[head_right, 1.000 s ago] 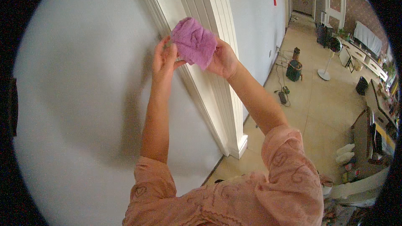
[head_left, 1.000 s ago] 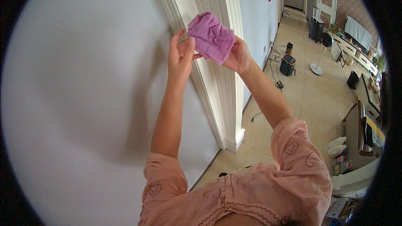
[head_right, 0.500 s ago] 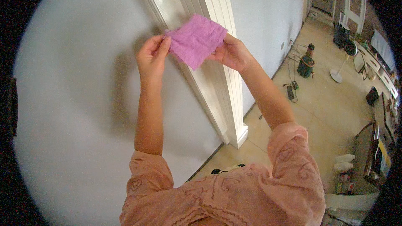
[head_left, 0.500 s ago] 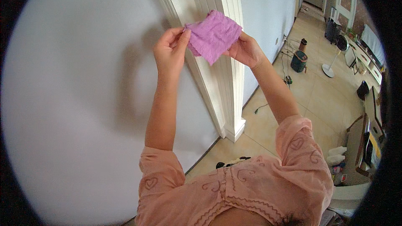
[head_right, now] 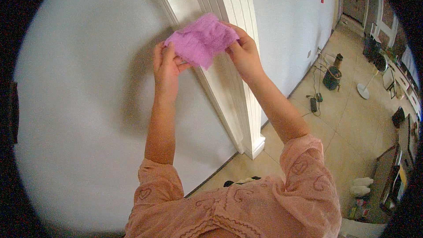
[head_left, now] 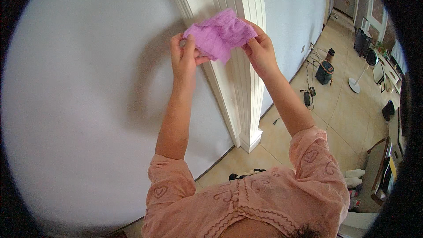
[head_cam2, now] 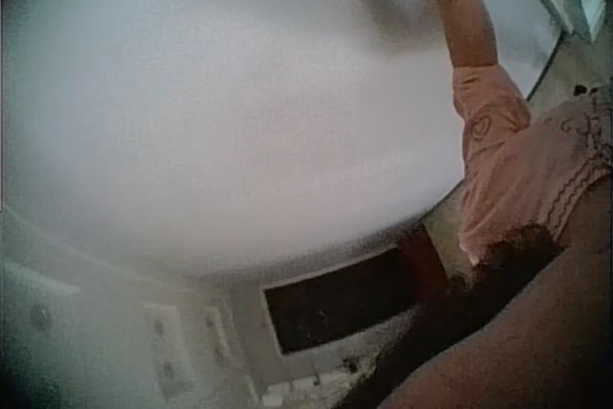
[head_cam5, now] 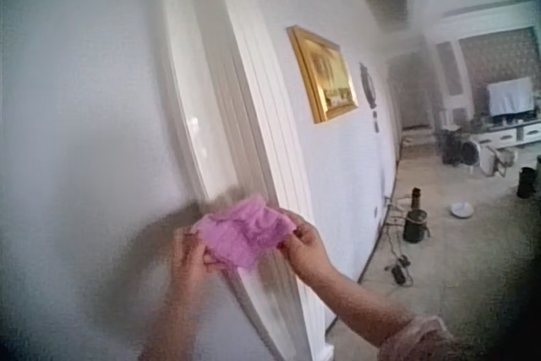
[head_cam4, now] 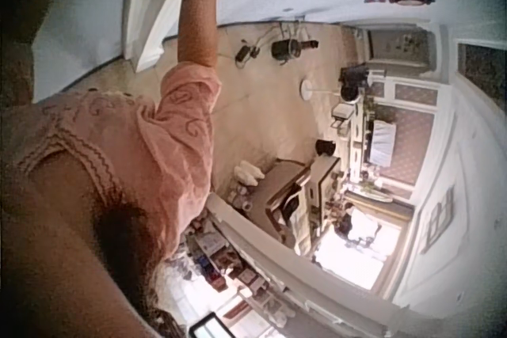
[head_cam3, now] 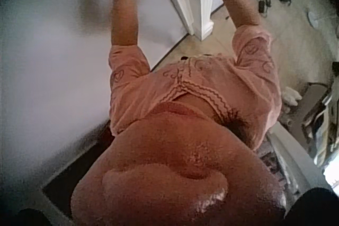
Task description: The person wipes a white wall and a vertical pillar with a pink cloth. The person moves from the kitchen area into the living room to clean the surfaces.
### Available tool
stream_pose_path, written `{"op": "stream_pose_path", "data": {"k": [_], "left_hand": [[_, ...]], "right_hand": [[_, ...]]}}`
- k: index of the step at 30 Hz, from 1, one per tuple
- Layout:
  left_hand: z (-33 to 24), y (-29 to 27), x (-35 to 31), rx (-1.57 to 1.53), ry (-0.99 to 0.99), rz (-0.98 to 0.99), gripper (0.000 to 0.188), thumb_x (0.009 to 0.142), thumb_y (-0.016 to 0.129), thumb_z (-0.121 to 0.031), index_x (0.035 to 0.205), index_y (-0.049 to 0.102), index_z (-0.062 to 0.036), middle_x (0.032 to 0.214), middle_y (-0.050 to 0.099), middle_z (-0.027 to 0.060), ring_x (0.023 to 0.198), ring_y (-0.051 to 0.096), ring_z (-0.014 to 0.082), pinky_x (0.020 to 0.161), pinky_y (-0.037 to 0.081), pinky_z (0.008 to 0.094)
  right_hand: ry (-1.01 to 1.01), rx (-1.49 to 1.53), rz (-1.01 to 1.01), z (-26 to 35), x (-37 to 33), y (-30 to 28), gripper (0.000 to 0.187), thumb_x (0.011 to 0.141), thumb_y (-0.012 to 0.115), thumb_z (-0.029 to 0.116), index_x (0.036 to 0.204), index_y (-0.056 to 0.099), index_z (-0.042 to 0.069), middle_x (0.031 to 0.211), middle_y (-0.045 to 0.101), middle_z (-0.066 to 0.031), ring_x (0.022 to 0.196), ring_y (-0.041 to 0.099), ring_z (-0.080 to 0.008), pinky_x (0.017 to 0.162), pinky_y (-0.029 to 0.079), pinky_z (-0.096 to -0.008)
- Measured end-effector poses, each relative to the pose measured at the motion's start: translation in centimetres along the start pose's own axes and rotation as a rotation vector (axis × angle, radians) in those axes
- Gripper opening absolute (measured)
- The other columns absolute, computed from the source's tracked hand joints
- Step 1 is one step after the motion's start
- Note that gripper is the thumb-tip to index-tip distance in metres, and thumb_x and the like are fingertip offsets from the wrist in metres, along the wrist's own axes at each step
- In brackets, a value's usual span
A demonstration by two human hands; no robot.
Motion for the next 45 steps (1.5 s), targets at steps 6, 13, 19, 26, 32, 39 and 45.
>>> {"op": "stream_pose_path", "data": {"k": [6, 13, 19, 26, 32, 39, 45], "left_hand": [[1.7, 2.7, 0.3, -0.033, 0.153, 0.09, 0.04, 0.094, 0.056, -0.022, 0.125, 0.036, -0.0057, 0.121, 0.052, 0.0144, 0.111, 0.054, 0.0226, 0.09, 0.049, 0.0365], [-1.3, 0.3, 6.8, 0.192, 0.499, -0.09, 0.048, 0.092, 0.052, -0.008, 0.138, 0.037, -0.0018, 0.123, 0.054, 0.0174, 0.112, 0.053, 0.0226, 0.098, 0.04, 0.034], [-3.5, 2.6, 11.7, 1.076, 1.026, -0.179, 0.05, 0.091, 0.047, -0.007, 0.14, 0.037, -0.0088, 0.146, 0.023, 0.0265, 0.134, 0.028, 0.0389, 0.109, 0.026, 0.0444], [7.5, 1.5, 5.1, 1.14, 0.915, -0.108, 0.049, 0.092, 0.047, -0.014, 0.14, 0.038, -0.0075, 0.148, 0.01, 0.0317, 0.135, 0.014, 0.0505, 0.11, 0.016, 0.0548], [11.5, -0.3, 1.0, 1.178, 0.808, 0.006, 0.051, 0.093, 0.047, -0.018, 0.141, 0.035, -0.0057, 0.146, 0.009, 0.0354, 0.133, 0.014, 0.054, 0.109, 0.015, 0.0575], [-1.2, 3.9, 9.7, 1.132, 1.179, -0.258, 0.048, 0.084, 0.057, -0.014, 0.13, 0.048, -0.0062, 0.143, 0.037, 0.0127, 0.133, 0.033, 0.0282, 0.111, 0.025, 0.0475], [7.0, 0.1, 5.4, 1.156, 1.031, -0.009, 0.056, 0.085, 0.058, -0.022, 0.137, 0.041, -0.0098, 0.144, 0.019, 0.0317, 0.13, 0.019, 0.0549, 0.108, 0.019, 0.0585]], "right_hand": [[-0.542, -0.679, 0.33, -0.1, -1.5, 4.6, 0.061, 0.084, 0.054, 0.004, 0.141, 0.034, 0.008, 0.148, 0.028, -0.0181, 0.136, 0.028, -0.0322, 0.111, 0.024, -0.0408], [-0.577, -0.995, 0.426, 2.3, 0.4, 3.4, 0.063, 0.083, 0.053, 0.006, 0.142, 0.035, 0.015, 0.151, 0.025, -0.0105, 0.14, 0.02, -0.0303, 0.113, 0.012, -0.0519], [-0.719, -1.518, 0.167, 0.3, 2.0, 0.6, 0.05, 0.086, 0.051, 0.011, 0.135, 0.045, 0.015, 0.149, 0.03, -0.0003, 0.139, 0.023, -0.0293, 0.113, 0.011, -0.055], [-0.717, -1.535, 0.163, -0.2, 2.1, 0.1, 0.043, 0.086, 0.05, 0.014, 0.129, 0.052, 0.014, 0.148, 0.031, 0.0014, 0.14, 0.014, -0.035, 0.111, 0.008, -0.0607], [-0.761, -1.517, 0.162, -0.5, 2.5, 0.5, 0.042, 0.088, 0.048, 0.016, 0.129, 0.052, 0.012, 0.148, 0.032, 0.0007, 0.14, 0.012, -0.0366, 0.11, 0.006, -0.0611], [-0.77, -1.259, 0.028, -0.8, 1.2, -1.2, 0.061, 0.086, 0.043, -0.003, 0.143, 0.026, 0.006, 0.152, 0.015, -0.0172, 0.14, 0.014, -0.0359, 0.113, 0.018, -0.0434], [-0.597, -1.274, 0.138, -1.2, -0.9, -0.8, 0.068, 0.084, 0.038, -0.007, 0.144, 0.008, -0.006, 0.15, 0.004, -0.03, 0.14, 0.006, -0.0421, 0.114, 0.016, -0.0412]]}}
Point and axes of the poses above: each hand's wrist, its own x-axis towards the middle knuckle, its own y-axis out of the palm, z = x × y, the point moved 4 cm from there along x, towards the middle knuckle
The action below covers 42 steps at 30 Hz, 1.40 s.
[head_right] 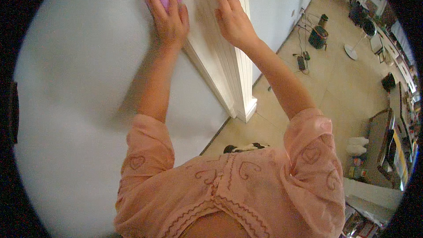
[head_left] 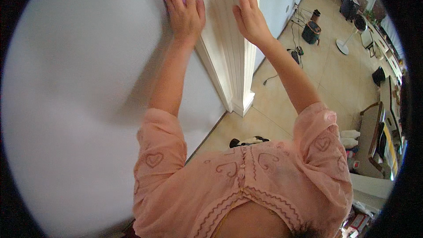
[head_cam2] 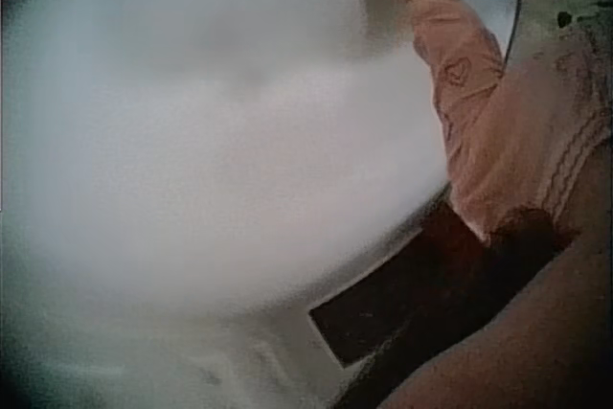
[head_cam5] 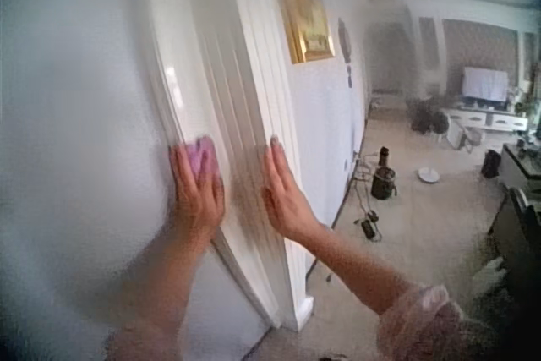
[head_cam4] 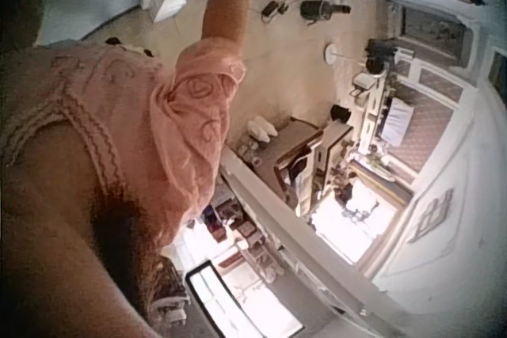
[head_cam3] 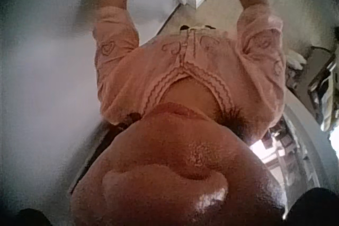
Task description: The person wipes a white wall and a vertical pillar with a pink cloth. The person moves from the kitchen area into the living room to clean the surfaces.
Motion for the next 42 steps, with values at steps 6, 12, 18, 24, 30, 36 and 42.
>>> {"op": "stream_pose_path", "data": {"k": [6, 12, 18, 24, 30, 36, 42], "left_hand": [[-4.4, 3.8, -17.8, -0.035, -0.129, 0.435, 0.062, 0.085, 0.058, -0.022, 0.141, 0.034, -0.0109, 0.145, 0.016, 0.0289, 0.131, 0.018, 0.0551, 0.108, 0.017, 0.0618], [-2.1, 2.2, -9.8, 0.017, -0.076, 0.225, 0.061, 0.086, 0.056, -0.025, 0.141, 0.033, -0.0077, 0.144, 0.018, 0.0326, 0.131, 0.019, 0.0542, 0.108, 0.017, 0.0604], [-0.9, 2.0, 1.4, 0.022, -0.029, 0.008, 0.054, 0.088, 0.055, -0.017, 0.138, 0.038, -0.0041, 0.144, 0.012, 0.0364, 0.132, 0.018, 0.0545, 0.109, 0.017, 0.059], [-1.2, 3.4, -11.6, 0.064, -0.186, 0.318, 0.053, 0.09, 0.052, -0.012, 0.139, 0.034, -0.0011, 0.146, 0.009, 0.0347, 0.135, 0.013, 0.0513, 0.109, 0.02, 0.0575], [-8.0, 1.9, -11.6, -0.622, -0.508, 0.088, 0.058, 0.095, 0.043, -0.019, 0.145, 0.017, -0.003, 0.15, 0.013, 0.0244, 0.138, 0.017, 0.039, 0.112, 0.021, 0.0458], [-16.8, 8.5, -11.6, -1.946, -0.991, 0.058, 0.046, 0.099, 0.039, -0.027, 0.14, 0.03, -0.0078, 0.134, 0.043, 0.0105, 0.124, 0.042, 0.0236, 0.105, 0.032, 0.0421], [-34.8, 17.6, -9.6, -2.326, -0.863, 0.577, 0.057, 0.1, 0.028, -0.044, 0.146, 0.024, -0.01, 0.142, 0.039, 0.0076, 0.129, 0.04, 0.0224, 0.108, 0.03, 0.0384]], "right_hand": [[0.126, -0.037, 0.019, -1.1, 0.3, -0.9, 0.068, 0.083, 0.035, -0.009, 0.145, 0.009, -0.005, 0.151, 0.005, -0.027, 0.14, 0.01, -0.0391, 0.113, 0.018, -0.0374], [0.12, 0.042, 0.029, -0.9, 0.0, 0.1, 0.066, 0.083, 0.034, -0.01, 0.145, 0.012, -0.004, 0.151, 0.007, -0.025, 0.14, 0.012, -0.0387, 0.112, 0.021, -0.0372], [0.153, 0.065, -0.039, -1.6, -0.2, -1.1, 0.068, 0.082, 0.04, -0.01, 0.145, 0.024, 0.012, 0.153, 0.016, -0.011, 0.138, 0.024, -0.0309, 0.112, 0.026, -0.0377], [0.317, 0.138, 0.209, -1.5, -4.0, 1.8, 0.062, 0.09, 0.031, -0.007, 0.147, 0.02, 0.014, 0.153, 0.015, -0.0097, 0.136, 0.028, -0.0287, 0.112, 0.029, -0.0366], [0.426, 0.306, 0.134, -4.8, -12.0, 0.5, 0.047, 0.095, 0.036, 0.0, 0.141, 0.032, 0.01, 0.149, 0.027, -0.0094, 0.133, 0.035, -0.0274, 0.105, 0.039, -0.0375], [0.493, 0.468, -0.063, -6.1, -16.6, -5.0, 0.042, 0.099, 0.041, 0.012, 0.139, 0.034, 0.003, 0.142, 0.039, -0.0116, 0.128, 0.042, -0.0229, 0.102, 0.041, -0.0358], [0.57, -0.09, -0.215, -10.8, -24.7, -16.7, 0.051, 0.093, 0.053, 0.013, 0.141, 0.036, 0.009, 0.133, 0.049, -0.0157, 0.12, 0.049, -0.025, 0.099, 0.04, -0.0359]]}}
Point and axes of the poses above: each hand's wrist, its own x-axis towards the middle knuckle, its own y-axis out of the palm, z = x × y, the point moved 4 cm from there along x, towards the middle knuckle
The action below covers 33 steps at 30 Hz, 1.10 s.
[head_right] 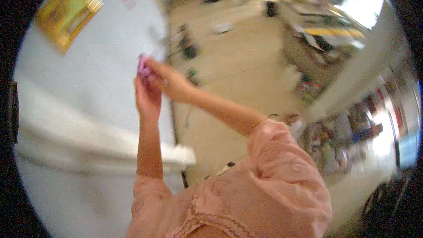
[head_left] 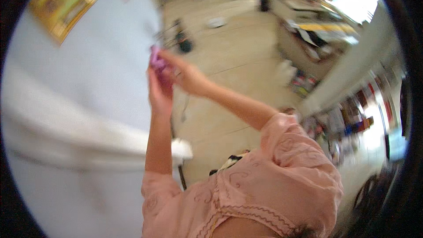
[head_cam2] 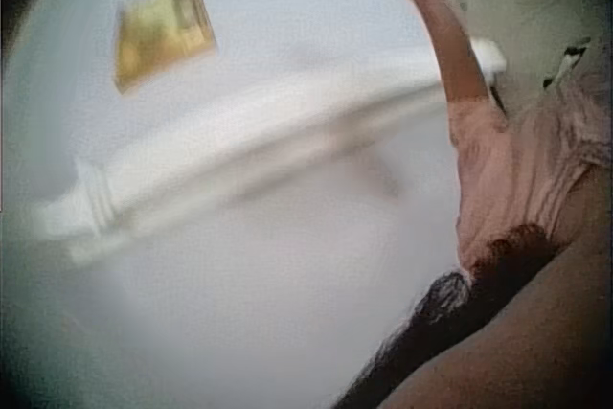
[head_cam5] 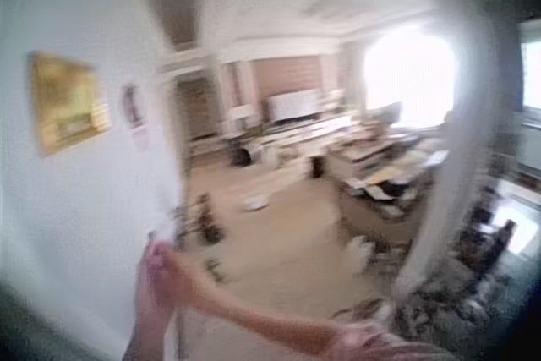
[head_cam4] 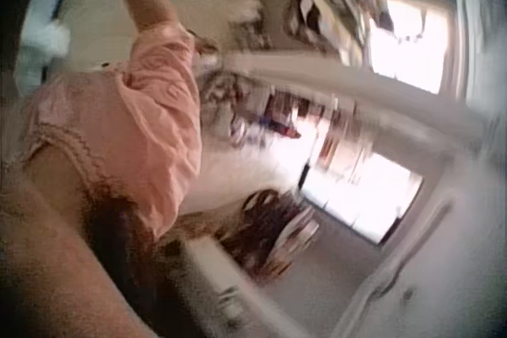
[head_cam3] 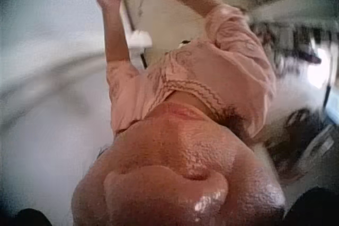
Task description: The person wipes a white wall and a vertical pillar with a pink cloth. The person moves from the kitchen area into the living room to clean the surfaces.
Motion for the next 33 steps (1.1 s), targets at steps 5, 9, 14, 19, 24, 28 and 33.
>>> {"op": "stream_pose_path", "data": {"k": [5, 9, 14, 19, 24, 28, 33], "left_hand": [[10.5, 11.6, 5.4, -0.163, -0.223, 0.361, 0.074, 0.094, 0.022, -0.061, 0.148, 0.014, -0.01, 0.15, 0.023, 0.007, 0.138, 0.023, 0.0228, 0.112, 0.019, 0.0384], [21.4, 17.6, 5.6, -0.371, -0.441, 0.657, 0.077, 0.093, 0.023, -0.063, 0.149, 0.013, -0.0111, 0.15, 0.026, 0.0052, 0.138, 0.023, 0.0219, 0.112, 0.017, 0.0371], [24.8, 31.9, 6.6, -0.491, -0.536, 1.034, 0.079, 0.091, 0.023, -0.066, 0.149, 0.011, -0.0135, 0.151, 0.023, 0.0031, 0.139, 0.022, 0.0212, 0.112, 0.014, 0.0418], [29.7, 38.3, 8.1, -0.475, -0.604, 1.246, 0.078, 0.09, 0.021, -0.067, 0.15, 0.012, -0.0167, 0.153, 0.02, 0.0027, 0.14, 0.018, 0.0207, 0.112, 0.008, 0.0471], [33.6, 38.6, 10.0, -0.446, -0.711, 1.406, 0.075, 0.092, 0.02, -0.065, 0.15, 0.013, -0.017, 0.154, 0.015, 0.003, 0.142, 0.013, 0.0215, 0.112, 0.006, 0.0497], [36.1, 40.1, 11.6, -0.461, -0.732, 1.483, 0.067, 0.096, 0.022, -0.057, 0.149, 0.015, -0.0157, 0.154, 0.016, 0.0046, 0.141, 0.018, 0.0232, 0.113, 0.012, 0.0414], [37.8, 42.1, 14.9, -0.361, -0.586, 1.578, 0.058, 0.099, 0.033, -0.044, 0.145, 0.025, -0.0087, 0.146, 0.031, 0.009, 0.134, 0.029, 0.0211, 0.11, 0.022, 0.0363]], "right_hand": [[0.191, -0.129, -0.247, -4.0, -2.5, -14.1, 0.056, 0.091, 0.054, 0.015, 0.14, 0.03, 0.006, 0.133, 0.046, -0.0211, 0.122, 0.046, -0.0353, 0.101, 0.037, -0.0401], [0.272, -0.405, -0.553, -6.0, -9.4, -21.8, 0.053, 0.092, 0.054, 0.016, 0.141, 0.032, 0.01, 0.128, 0.051, -0.0192, 0.115, 0.052, -0.0293, 0.096, 0.042, -0.0376], [0.47, -0.498, -0.882, -2.0, -12.7, -34.2, 0.047, 0.093, 0.054, 0.013, 0.137, 0.039, 0.013, 0.113, 0.06, -0.0137, 0.101, 0.059, -0.0185, 0.085, 0.047, -0.0317], [0.421, -0.786, -1.062, -1.1, -15.2, -40.8, 0.037, 0.092, 0.052, 0.006, 0.129, 0.048, 0.009, 0.104, 0.061, -0.0086, 0.092, 0.057, -0.0124, 0.08, 0.047, -0.0275], [0.585, -0.685, -1.239, -2.9, -15.4, -41.3, 0.036, 0.09, 0.049, 0.0, 0.125, 0.052, 0.007, 0.093, 0.059, -0.0019, 0.077, 0.053, -0.0069, 0.068, 0.046, -0.0217], [0.425, -1.018, -1.241, -6.0, -16.5, -43.7, 0.038, 0.088, 0.048, -0.002, 0.125, 0.053, 0.008, 0.084, 0.058, 0.0008, 0.061, 0.049, -0.0053, 0.052, 0.042, -0.0209], [0.454, -0.817, -1.24, -5.6, -15.4, -45.4, 0.042, 0.084, 0.048, -0.004, 0.124, 0.054, 0.008, 0.08, 0.059, 0.0013, 0.057, 0.049, -0.0053, 0.047, 0.04, -0.0203]]}}
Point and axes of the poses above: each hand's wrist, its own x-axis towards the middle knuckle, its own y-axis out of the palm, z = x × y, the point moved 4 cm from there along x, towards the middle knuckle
